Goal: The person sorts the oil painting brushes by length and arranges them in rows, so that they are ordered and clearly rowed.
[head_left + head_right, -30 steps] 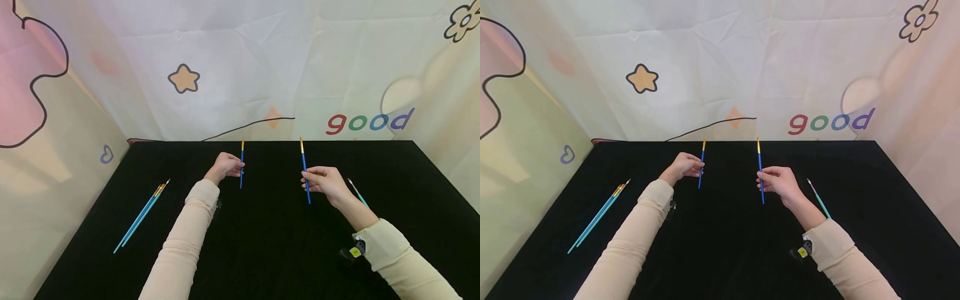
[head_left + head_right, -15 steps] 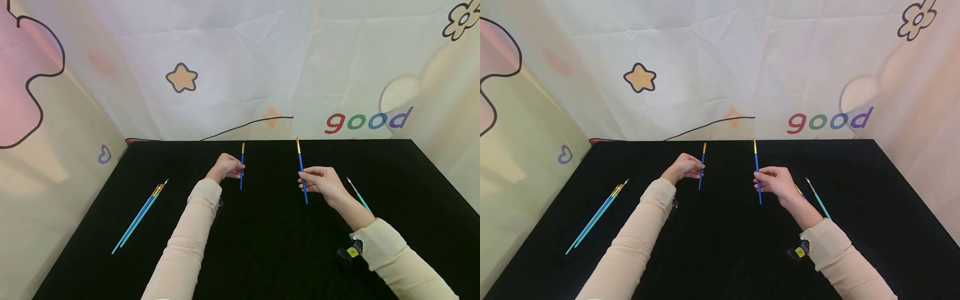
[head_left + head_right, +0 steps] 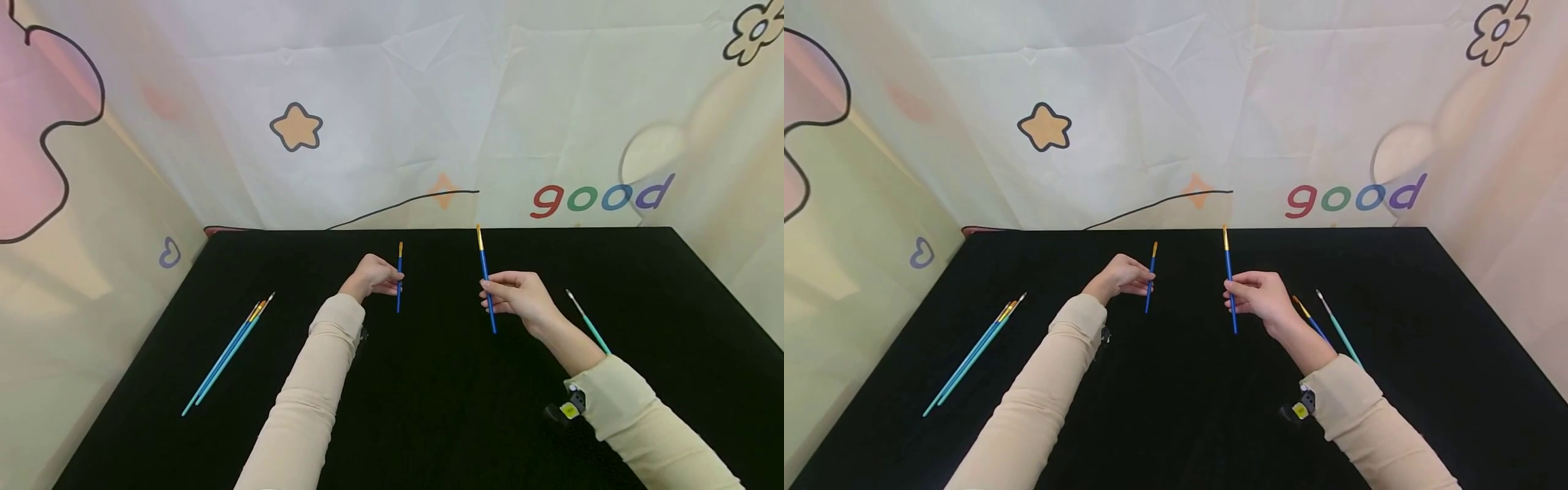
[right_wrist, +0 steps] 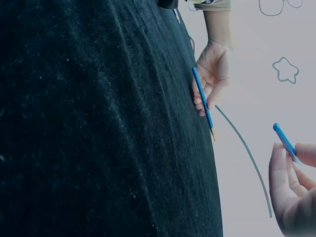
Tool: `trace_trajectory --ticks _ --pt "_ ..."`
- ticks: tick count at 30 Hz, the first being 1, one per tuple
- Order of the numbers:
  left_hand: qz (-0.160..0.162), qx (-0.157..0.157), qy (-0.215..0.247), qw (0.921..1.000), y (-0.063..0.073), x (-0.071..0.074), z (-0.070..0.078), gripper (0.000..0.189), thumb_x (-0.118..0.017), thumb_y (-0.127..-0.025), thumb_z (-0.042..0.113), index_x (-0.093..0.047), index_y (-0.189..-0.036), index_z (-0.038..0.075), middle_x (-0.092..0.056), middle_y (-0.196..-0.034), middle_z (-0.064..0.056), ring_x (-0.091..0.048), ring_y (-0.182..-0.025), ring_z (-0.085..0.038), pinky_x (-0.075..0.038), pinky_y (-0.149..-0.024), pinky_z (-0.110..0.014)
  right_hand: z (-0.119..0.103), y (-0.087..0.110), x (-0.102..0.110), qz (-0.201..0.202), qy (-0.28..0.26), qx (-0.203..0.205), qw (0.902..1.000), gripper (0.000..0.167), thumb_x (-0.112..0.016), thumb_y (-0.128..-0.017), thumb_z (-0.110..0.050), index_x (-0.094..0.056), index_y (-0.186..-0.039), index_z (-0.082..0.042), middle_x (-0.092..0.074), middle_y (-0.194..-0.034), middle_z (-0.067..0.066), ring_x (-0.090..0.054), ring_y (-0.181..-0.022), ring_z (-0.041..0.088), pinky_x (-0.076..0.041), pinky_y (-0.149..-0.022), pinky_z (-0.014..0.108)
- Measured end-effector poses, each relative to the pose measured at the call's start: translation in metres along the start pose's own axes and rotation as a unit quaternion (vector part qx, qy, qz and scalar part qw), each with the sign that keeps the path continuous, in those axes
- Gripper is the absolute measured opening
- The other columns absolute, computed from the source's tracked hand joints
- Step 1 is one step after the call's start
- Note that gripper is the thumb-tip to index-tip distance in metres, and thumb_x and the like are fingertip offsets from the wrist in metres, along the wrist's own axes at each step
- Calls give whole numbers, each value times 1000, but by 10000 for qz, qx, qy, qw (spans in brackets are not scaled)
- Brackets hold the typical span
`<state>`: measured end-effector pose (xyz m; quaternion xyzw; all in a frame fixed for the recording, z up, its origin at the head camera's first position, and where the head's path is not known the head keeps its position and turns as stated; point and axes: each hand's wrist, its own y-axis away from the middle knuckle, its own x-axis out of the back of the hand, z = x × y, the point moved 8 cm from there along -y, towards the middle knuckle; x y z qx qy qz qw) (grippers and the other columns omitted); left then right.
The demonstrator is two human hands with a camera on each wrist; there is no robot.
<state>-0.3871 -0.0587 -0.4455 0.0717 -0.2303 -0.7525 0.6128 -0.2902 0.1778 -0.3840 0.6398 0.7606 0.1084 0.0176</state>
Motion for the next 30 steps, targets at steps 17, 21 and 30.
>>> trace_trajectory --ticks 17,21,30 --pt "-2 158 371 9992 -3 3 -7 14 -64 -82 -2 -63 -93 -11 -64 -72 -14 -64 -58 -18 -55 -62 -31 0 -12 -20 -144 -2 94 9999 35 -53 -93 -15 -50 -114 13 -64 -80 2 -64 -71 11 -54 -69 26" --pt "3 174 395 9991 -3 3 -7 14 -64 -81 -3 -63 -93 -11 -64 -71 -14 -63 -57 -18 -55 -61 -31 0 -15 -26 -181 -83 121 9997 34 -54 -92 -15 -50 -112 13 -64 -81 4 -64 -70 11 -54 -68 26" --pt "-4 122 325 9994 -3 4 -7 14 -64 -82 -1 -63 -93 -10 -64 -74 -14 -64 -59 -18 -55 -62 -30 3 -25 -35 -145 -29 57 9999 36 -54 -92 -14 -50 -113 15 -64 -79 3 -64 -69 11 -54 -68 26"
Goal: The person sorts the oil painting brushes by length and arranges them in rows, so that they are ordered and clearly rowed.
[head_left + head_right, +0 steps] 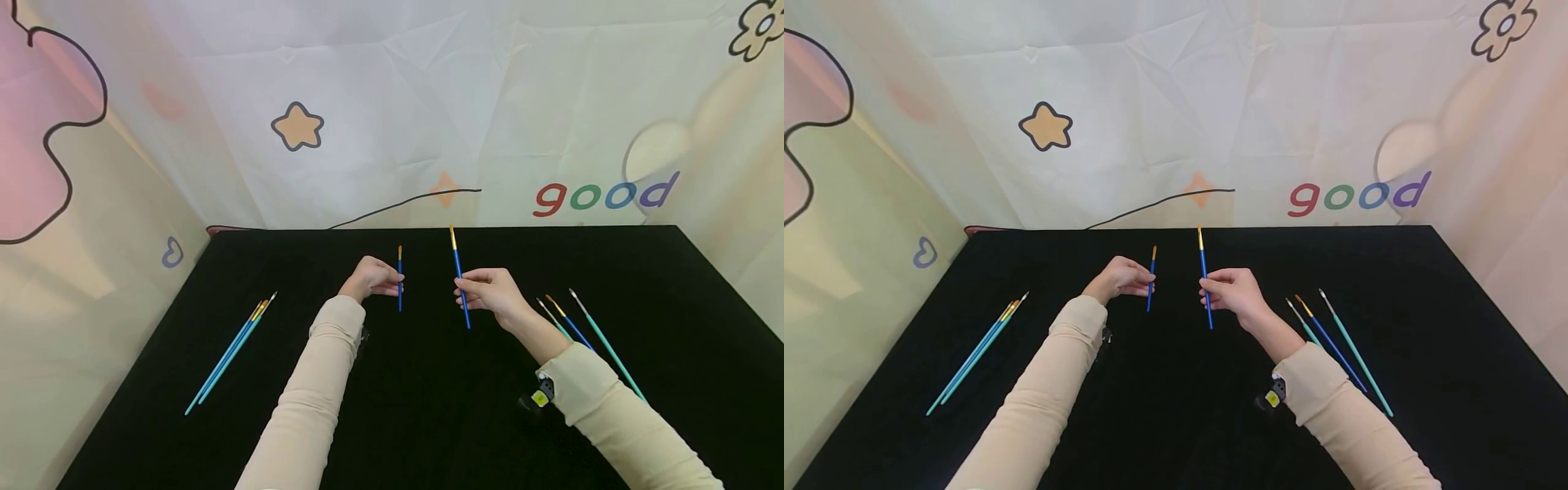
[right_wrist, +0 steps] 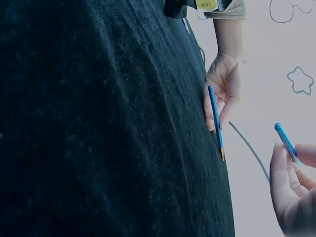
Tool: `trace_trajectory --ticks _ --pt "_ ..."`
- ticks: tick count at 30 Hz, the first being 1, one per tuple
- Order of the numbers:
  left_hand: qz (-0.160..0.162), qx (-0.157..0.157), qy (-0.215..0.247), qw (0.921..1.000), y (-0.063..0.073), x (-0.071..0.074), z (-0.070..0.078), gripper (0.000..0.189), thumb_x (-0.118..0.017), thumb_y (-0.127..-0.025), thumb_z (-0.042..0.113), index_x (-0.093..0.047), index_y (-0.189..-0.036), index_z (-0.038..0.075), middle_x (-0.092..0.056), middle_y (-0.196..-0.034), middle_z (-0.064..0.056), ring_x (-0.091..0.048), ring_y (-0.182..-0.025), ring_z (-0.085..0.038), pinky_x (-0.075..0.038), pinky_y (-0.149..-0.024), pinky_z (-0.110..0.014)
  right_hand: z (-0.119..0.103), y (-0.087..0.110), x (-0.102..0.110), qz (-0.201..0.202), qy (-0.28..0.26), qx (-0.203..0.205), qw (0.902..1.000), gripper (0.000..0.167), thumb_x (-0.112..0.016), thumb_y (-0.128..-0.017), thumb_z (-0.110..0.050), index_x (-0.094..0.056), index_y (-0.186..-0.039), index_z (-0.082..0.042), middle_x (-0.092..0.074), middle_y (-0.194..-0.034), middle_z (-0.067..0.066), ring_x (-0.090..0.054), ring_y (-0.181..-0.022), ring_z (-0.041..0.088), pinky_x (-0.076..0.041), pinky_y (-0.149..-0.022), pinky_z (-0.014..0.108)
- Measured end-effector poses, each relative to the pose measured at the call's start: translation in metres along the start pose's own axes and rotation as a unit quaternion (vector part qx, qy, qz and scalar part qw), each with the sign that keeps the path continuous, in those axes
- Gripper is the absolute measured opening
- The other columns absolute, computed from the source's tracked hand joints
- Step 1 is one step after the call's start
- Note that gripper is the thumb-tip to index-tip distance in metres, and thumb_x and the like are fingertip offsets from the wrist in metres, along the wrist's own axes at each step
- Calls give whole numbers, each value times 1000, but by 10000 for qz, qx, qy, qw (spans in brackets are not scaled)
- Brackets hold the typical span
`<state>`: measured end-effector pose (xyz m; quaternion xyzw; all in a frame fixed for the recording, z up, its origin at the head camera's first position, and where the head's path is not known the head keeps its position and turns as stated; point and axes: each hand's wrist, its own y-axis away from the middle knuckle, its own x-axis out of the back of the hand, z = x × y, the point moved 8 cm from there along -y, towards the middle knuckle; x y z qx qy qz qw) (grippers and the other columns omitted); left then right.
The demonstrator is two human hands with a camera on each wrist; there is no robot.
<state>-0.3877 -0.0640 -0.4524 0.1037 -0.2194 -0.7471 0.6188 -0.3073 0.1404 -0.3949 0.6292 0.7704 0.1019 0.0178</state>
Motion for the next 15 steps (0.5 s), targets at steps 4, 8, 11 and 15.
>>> trace_trajectory --ticks 4,8,11,15 --pt "3 0 36 10000 1 0 0 15 -64 -82 -1 -63 -93 -11 -63 -72 -14 -63 -58 -18 -55 -61 -30 2 -5 -4 24 -1 -69 10000 36 -54 -92 -14 -50 -113 15 -64 -80 6 -64 -69 11 -54 -68 26" --pt "-8 -8 56 10000 1 -1 0 16 -64 -81 -2 -63 -94 -11 -63 -70 -13 -63 -57 -18 -55 -61 -30 4 -10 -7 53 -59 -166 9998 36 -54 -92 -13 -50 -114 15 -64 -80 6 -64 -69 11 -54 -69 26" --pt "-14 -8 42 10000 2 -1 0 17 -64 -82 -1 -63 -95 -11 -63 -70 -13 -63 -57 -18 -55 -61 -30 5 -14 -10 101 -81 -224 9997 35 -55 -92 -13 -51 -114 14 -63 -79 5 -64 -68 11 -54 -68 26" --pt "-4 -30 35 10000 3 -1 1 17 -65 -82 0 -63 -95 -11 -63 -71 -13 -63 -58 -18 -55 -62 -30 6 -20 -13 154 -38 -286 9995 33 -55 -92 -13 -53 -113 13 -63 -78 4 -64 -67 11 -54 -67 26"
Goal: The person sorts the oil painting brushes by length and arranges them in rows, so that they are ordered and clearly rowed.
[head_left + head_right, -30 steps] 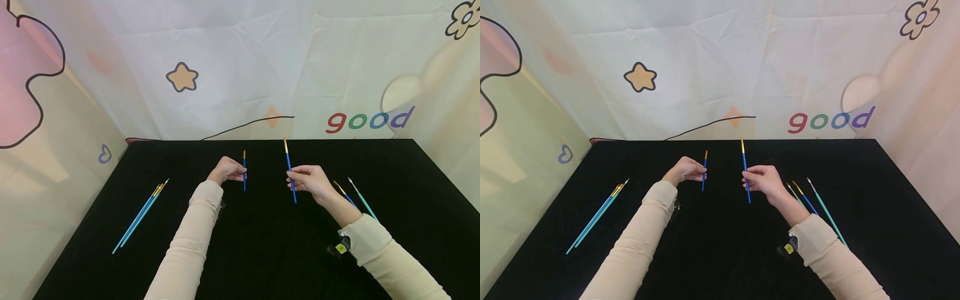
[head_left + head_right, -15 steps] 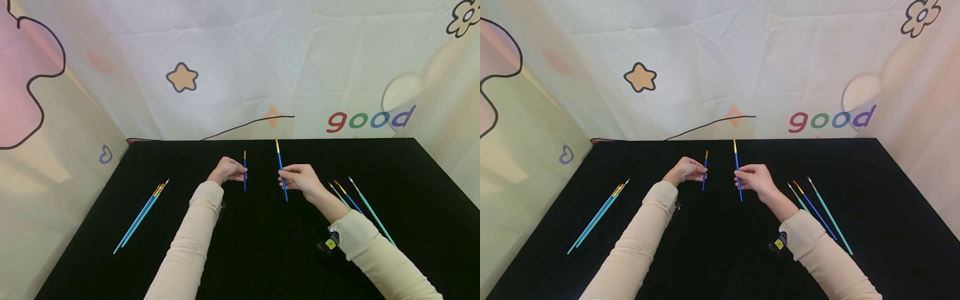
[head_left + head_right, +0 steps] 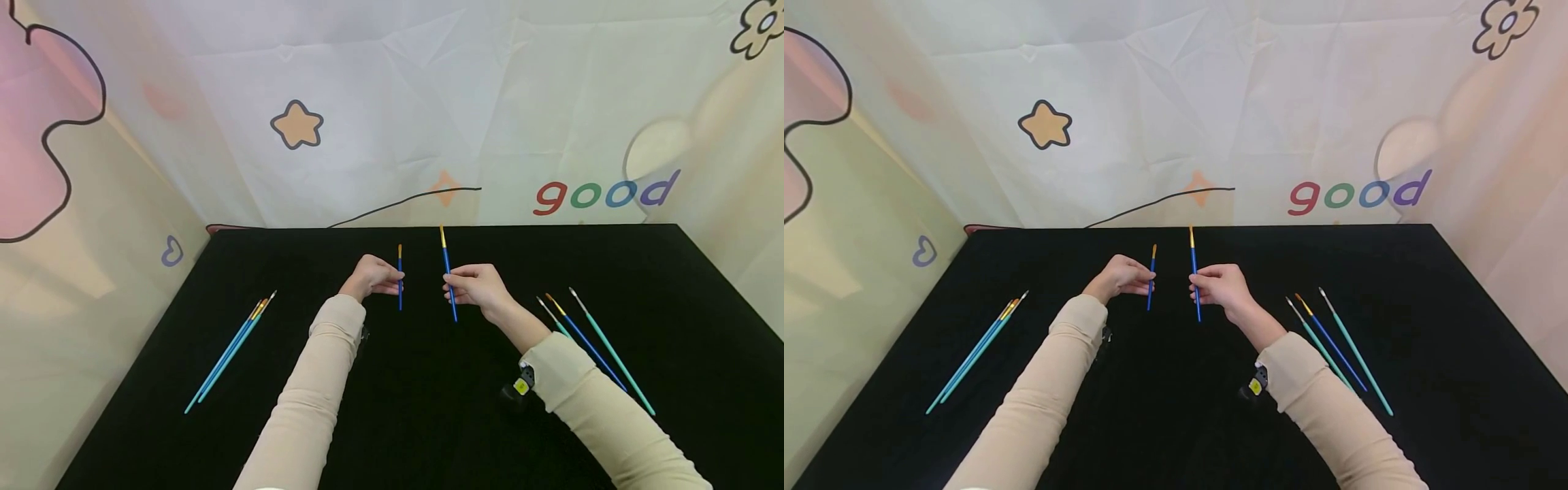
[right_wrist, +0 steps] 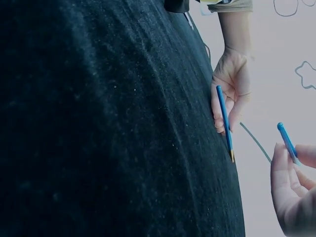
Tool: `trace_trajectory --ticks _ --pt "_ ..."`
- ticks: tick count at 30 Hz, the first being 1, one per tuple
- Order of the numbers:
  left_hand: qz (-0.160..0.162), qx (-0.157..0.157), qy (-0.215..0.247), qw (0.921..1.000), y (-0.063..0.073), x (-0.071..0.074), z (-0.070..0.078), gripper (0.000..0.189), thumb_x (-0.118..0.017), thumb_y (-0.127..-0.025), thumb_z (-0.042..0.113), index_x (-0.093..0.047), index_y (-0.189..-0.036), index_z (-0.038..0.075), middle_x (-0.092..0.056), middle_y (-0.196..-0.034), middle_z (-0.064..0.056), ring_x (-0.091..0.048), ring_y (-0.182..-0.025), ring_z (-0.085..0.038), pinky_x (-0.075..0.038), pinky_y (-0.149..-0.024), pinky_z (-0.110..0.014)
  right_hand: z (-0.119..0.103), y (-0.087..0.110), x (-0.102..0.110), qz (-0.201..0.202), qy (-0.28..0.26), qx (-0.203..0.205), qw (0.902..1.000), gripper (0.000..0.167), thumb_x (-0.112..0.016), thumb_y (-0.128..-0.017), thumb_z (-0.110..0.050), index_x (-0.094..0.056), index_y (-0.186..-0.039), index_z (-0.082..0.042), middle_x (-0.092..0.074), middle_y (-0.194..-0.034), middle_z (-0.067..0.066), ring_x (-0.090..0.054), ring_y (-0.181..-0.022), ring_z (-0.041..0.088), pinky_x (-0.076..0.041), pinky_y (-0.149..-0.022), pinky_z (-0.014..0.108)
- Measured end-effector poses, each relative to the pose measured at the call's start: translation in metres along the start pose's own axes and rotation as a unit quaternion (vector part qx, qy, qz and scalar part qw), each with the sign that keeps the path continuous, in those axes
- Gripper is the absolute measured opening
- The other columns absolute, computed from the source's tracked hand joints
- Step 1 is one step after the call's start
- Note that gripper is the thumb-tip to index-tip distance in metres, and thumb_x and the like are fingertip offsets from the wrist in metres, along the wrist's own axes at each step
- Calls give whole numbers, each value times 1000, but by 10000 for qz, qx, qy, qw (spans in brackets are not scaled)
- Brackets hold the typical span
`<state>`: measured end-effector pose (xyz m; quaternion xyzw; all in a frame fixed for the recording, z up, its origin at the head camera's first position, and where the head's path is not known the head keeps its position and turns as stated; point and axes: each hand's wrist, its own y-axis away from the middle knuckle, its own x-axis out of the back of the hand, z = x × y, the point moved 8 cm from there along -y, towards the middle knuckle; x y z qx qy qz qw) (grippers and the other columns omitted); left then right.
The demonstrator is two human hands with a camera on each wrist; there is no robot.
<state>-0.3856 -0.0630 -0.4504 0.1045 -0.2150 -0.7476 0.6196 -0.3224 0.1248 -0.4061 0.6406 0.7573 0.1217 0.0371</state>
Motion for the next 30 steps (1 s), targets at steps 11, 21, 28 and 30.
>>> trace_trajectory --ticks 11,21,28,30 --pt "86 -45 32 9999 2 2 0 17 -63 -84 1 -64 -95 -11 -64 -72 -15 -64 -58 -18 -55 -61 -30 4 -11 -12 116 227 -139 9996 28 -56 -91 -12 -57 -109 9 -64 -84 11 -64 -68 12 -54 -69 27" --pt "180 -91 64 9998 3 1 2 16 -63 -83 -1 -64 -94 -13 -62 -67 -13 -63 -55 -17 -55 -60 -29 13 -22 -14 239 221 -366 9988 27 -56 -91 -12 -58 -109 8 -63 -80 8 -62 -65 12 -54 -64 25" --pt "392 -60 -294 9988 1 4 -1 14 -67 -81 4 -66 -88 -9 -61 -64 -11 -61 -50 -15 -54 -55 -28 17 -26 -17 192 213 -399 9988 27 -58 -89 -10 -59 -107 10 -62 -76 7 -61 -61 12 -54 -61 25" --pt "463 -37 -461 9979 1 5 -1 15 -68 -81 7 -67 -86 -7 -61 -64 -10 -60 -48 -14 -54 -53 -27 17 -27 -19 161 246 -393 9988 27 -58 -89 -10 -59 -107 11 -60 -74 6 -60 -59 12 -54 -60 25"
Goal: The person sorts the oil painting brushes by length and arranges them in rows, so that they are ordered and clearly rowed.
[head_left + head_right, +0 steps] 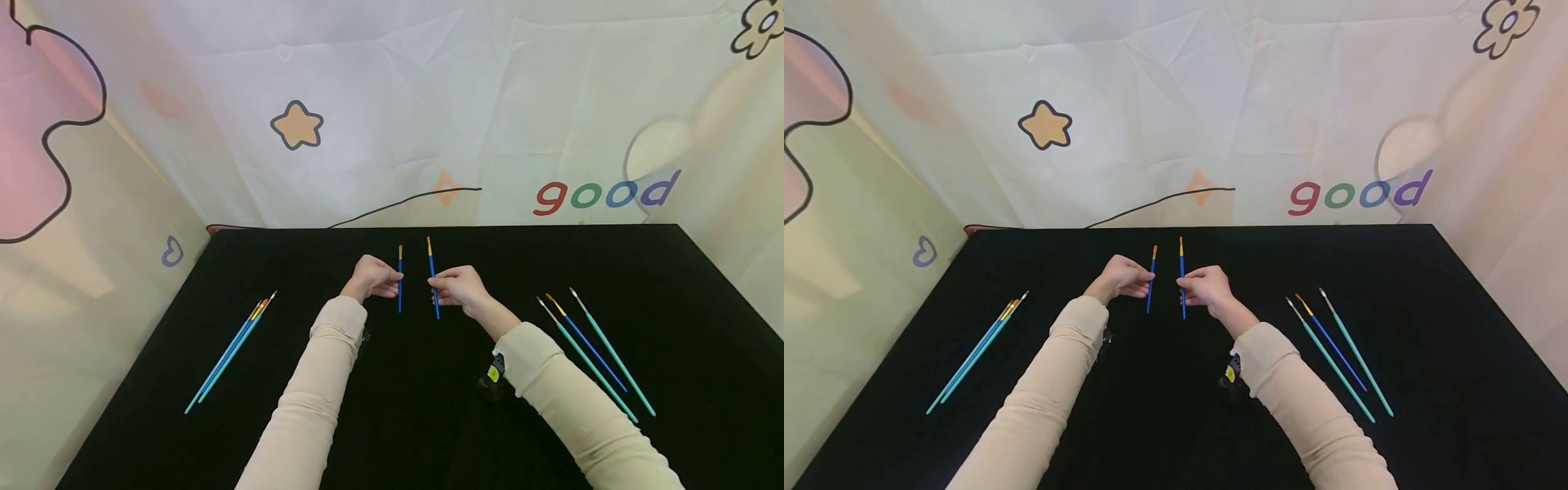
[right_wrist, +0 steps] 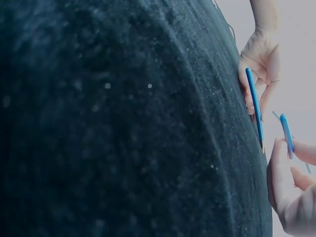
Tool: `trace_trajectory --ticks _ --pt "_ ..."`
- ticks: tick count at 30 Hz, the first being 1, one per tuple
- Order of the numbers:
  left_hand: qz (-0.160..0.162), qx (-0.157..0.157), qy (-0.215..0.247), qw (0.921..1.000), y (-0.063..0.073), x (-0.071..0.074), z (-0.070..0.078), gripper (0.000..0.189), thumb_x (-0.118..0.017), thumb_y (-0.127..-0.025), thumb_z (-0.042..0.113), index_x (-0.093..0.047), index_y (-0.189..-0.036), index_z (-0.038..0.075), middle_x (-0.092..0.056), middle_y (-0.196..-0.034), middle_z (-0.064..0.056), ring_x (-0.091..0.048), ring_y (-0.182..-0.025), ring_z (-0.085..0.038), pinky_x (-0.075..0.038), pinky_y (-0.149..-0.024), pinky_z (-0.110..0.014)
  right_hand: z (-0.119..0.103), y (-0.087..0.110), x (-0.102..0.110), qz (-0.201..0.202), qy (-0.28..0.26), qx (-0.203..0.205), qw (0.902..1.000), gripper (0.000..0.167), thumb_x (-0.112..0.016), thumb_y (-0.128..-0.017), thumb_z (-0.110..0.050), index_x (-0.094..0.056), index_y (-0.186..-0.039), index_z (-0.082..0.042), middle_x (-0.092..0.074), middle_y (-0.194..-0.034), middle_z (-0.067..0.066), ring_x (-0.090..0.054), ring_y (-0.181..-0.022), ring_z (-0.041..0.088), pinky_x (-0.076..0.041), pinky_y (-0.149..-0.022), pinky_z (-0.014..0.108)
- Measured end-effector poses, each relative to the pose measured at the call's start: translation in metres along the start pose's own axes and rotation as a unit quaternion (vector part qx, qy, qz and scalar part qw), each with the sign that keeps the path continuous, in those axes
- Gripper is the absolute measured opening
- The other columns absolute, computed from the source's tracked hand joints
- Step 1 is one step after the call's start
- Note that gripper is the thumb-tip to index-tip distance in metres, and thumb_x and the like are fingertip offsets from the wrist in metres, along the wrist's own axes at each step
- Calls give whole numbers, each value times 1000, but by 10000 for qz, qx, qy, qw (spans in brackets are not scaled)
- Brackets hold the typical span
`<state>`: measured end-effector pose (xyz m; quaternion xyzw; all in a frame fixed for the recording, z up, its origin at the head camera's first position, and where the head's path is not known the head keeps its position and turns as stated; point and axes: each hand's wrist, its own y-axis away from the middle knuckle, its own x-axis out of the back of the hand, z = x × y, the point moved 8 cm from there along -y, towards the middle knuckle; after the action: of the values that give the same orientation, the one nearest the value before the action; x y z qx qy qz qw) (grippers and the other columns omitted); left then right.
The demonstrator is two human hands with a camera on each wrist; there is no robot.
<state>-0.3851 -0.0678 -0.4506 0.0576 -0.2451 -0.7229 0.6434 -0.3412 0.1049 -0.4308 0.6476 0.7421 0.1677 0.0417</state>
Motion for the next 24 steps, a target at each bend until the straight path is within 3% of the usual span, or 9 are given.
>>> trace_trajectory --ticks 6,15,24 --pt "49 -44 -247 9997 3 0 0 13 -68 -81 8 -68 -86 -4 -63 -66 -9 -59 -48 -12 -53 -52 -25 2 -2 -2 -37 92 -63 9999 28 -58 -89 -10 -60 -107 11 -58 -72 5 -58 -58 11 -53 -59 23" --pt "-1 -140 -168 9998 7 0 3 21 -68 -79 2 -63 -99 -2 -67 -79 -12 -61 -50 -13 -53 -52 -25 4 -8 -5 -47 90 -210 9997 28 -58 -89 -10 -59 -109 10 -59 -70 4 -58 -56 10 -53 -57 23" --pt "-8 -189 -167 9997 5 -1 2 22 -68 -80 3 -63 -100 -1 -67 -78 -12 -61 -51 -13 -53 -53 -26 3 -15 -13 19 174 -120 9998 25 -60 -88 -8 -60 -107 9 -59 -71 5 -57 -54 10 -53 -56 23"
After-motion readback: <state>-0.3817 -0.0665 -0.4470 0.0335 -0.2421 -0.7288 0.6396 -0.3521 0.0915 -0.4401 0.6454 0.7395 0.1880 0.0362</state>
